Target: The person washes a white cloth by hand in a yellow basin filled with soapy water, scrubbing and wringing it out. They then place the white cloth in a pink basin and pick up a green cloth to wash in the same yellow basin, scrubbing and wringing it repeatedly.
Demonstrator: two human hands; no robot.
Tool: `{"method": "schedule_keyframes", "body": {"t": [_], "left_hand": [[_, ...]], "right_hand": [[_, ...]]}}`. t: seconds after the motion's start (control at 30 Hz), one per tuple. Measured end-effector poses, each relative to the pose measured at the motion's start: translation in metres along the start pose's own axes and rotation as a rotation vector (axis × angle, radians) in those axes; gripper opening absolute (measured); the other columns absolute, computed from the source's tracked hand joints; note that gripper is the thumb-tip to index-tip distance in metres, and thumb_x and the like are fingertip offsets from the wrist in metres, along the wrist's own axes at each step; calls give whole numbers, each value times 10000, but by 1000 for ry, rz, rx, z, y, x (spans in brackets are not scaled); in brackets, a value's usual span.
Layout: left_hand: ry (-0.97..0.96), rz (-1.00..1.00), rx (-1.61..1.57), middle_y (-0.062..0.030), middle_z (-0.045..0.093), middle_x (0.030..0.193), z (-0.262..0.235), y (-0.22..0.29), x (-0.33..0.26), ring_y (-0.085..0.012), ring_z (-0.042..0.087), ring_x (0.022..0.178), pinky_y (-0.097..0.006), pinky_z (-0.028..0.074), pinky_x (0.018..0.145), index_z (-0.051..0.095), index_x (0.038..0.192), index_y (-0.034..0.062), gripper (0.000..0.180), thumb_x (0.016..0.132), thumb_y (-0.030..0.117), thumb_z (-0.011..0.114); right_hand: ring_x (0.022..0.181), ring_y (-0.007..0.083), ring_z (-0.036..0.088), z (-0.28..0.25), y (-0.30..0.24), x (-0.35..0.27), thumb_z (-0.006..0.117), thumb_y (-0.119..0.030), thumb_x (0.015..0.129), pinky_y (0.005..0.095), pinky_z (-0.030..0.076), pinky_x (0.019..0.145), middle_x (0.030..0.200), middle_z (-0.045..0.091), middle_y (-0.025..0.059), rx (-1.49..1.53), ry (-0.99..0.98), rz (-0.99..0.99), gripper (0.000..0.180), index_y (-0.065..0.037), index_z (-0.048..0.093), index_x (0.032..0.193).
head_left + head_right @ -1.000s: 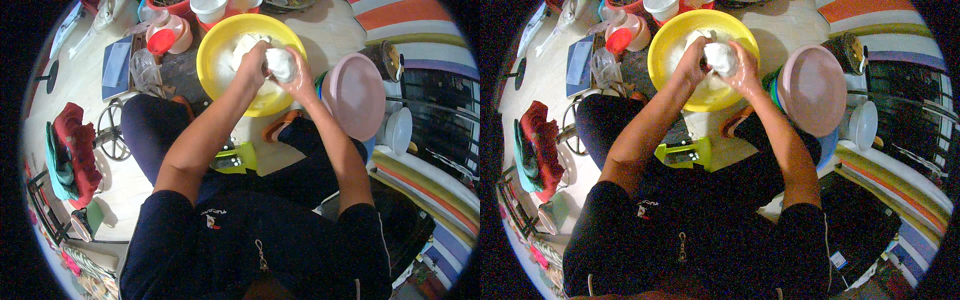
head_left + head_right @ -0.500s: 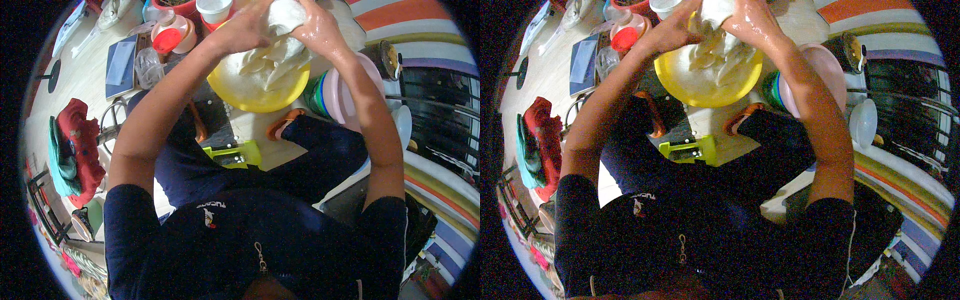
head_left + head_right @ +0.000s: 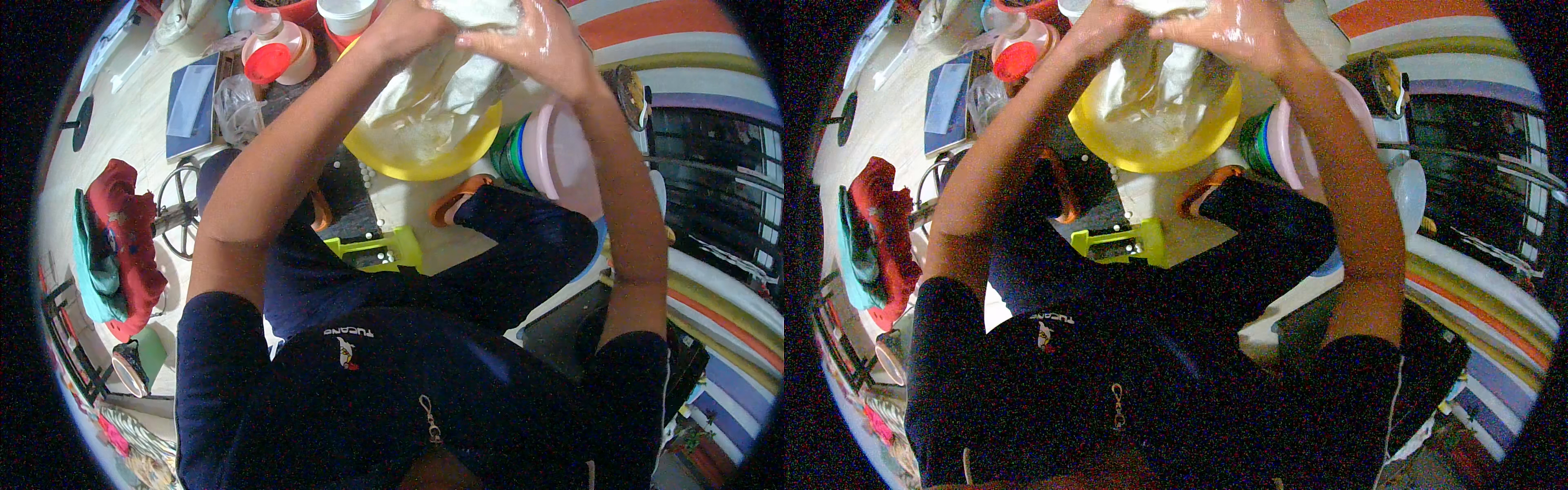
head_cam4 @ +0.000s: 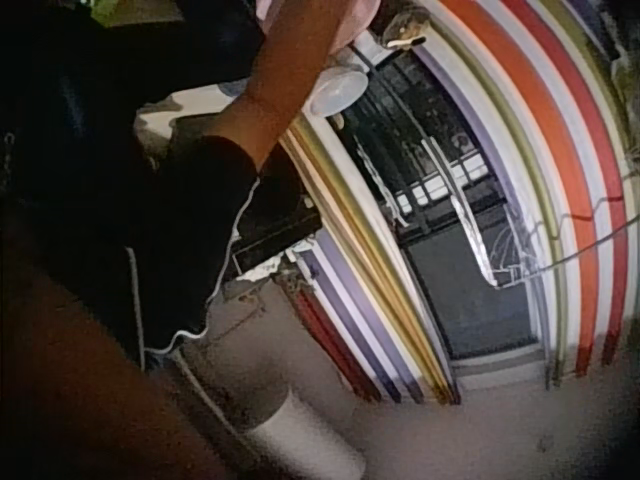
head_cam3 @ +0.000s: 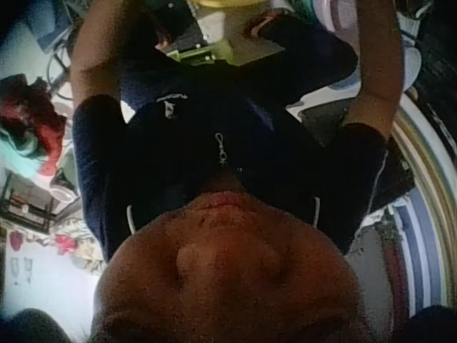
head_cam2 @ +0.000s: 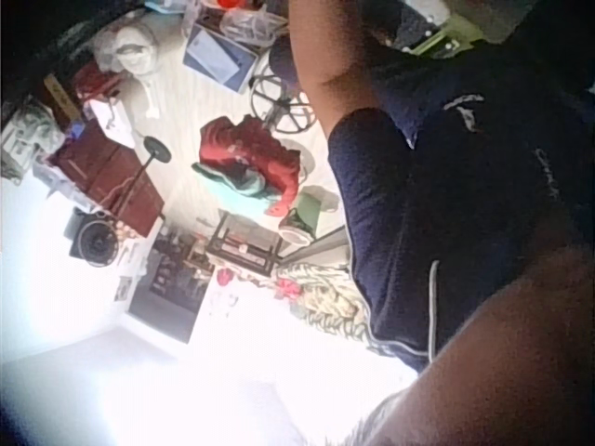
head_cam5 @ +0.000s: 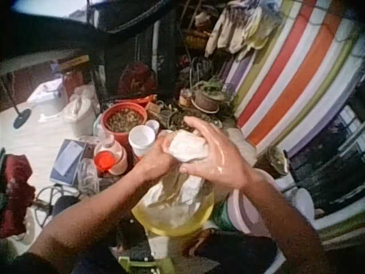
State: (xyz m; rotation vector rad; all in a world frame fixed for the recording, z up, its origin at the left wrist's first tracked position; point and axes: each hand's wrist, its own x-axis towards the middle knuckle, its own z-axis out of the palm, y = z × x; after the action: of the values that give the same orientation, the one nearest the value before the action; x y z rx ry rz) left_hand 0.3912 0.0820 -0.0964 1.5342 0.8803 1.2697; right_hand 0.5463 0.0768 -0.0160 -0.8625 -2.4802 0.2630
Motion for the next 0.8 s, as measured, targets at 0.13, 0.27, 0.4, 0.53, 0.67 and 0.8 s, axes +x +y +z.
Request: {"method": "schedule_keyframes", "body": {"t": [0.13, 0.27, 0.4, 0.53, 0.67, 0.8], "left_hand": [[-16, -84, -63, -106, 524, 1109, 10, -36, -11, -202, 510, 1022, -303, 399, 871, 518, 1114, 59, 344, 779, 131, 550], [-53, -104, 33, -125, 566, 971, 5, -77, -28, -226, 579, 889, -313, 441, 794, 536, 1075, 39, 395, 719, 187, 622], [-118, -93, 676, -145, 565, 1091, 0, -112, -43, -302, 556, 980, -372, 426, 849, 491, 1183, 98, 590, 655, 291, 673], [-240, -324, 1024, -143, 225, 1399, 12, -145, -77, -387, 242, 1262, -604, 279, 928, 201, 1367, 215, 867, 647, 335, 670], [-277, -370, 1121, -93, 134, 1435, 31, -166, -96, -384, 153, 1295, -637, 240, 938, 151, 1378, 234, 859, 688, 355, 648], [-373, -423, 1169, -65, 96, 1445, 37, -184, -97, -373, 123, 1304, -631, 234, 947, 128, 1383, 226, 914, 671, 368, 682]], "right_hand": [[964, 186, 520, 38, 10, -29, 673, -28, 657, 299, 431, 814, 1098, 516, 108, 524, 60, 278, 630, -36, 407, 1228], [1050, 270, 527, 86, 34, -56, 605, -40, 643, 336, 420, 881, 1158, 525, 96, 268, 26, 408, 609, -161, 412, 1208], [1057, 284, 518, 140, 54, -87, 572, -9, 647, 342, 415, 884, 1141, 539, 96, 305, 42, 550, 590, -168, 433, 1198], [1052, 303, 512, 189, 64, -115, 566, -3, 649, 353, 406, 881, 1136, 548, 107, 289, -21, 718, 591, -181, 442, 1199], [1050, 306, 509, 231, 77, -140, 593, -21, 645, 384, 404, 876, 1137, 549, 106, 195, -28, 763, 585, -163, 450, 1194], [934, 352, 535, 270, 94, -159, 557, -125, 706, 476, 407, 793, 1036, 583, 144, -78, 23, 678, 420, -135, 504, 1123]]}}
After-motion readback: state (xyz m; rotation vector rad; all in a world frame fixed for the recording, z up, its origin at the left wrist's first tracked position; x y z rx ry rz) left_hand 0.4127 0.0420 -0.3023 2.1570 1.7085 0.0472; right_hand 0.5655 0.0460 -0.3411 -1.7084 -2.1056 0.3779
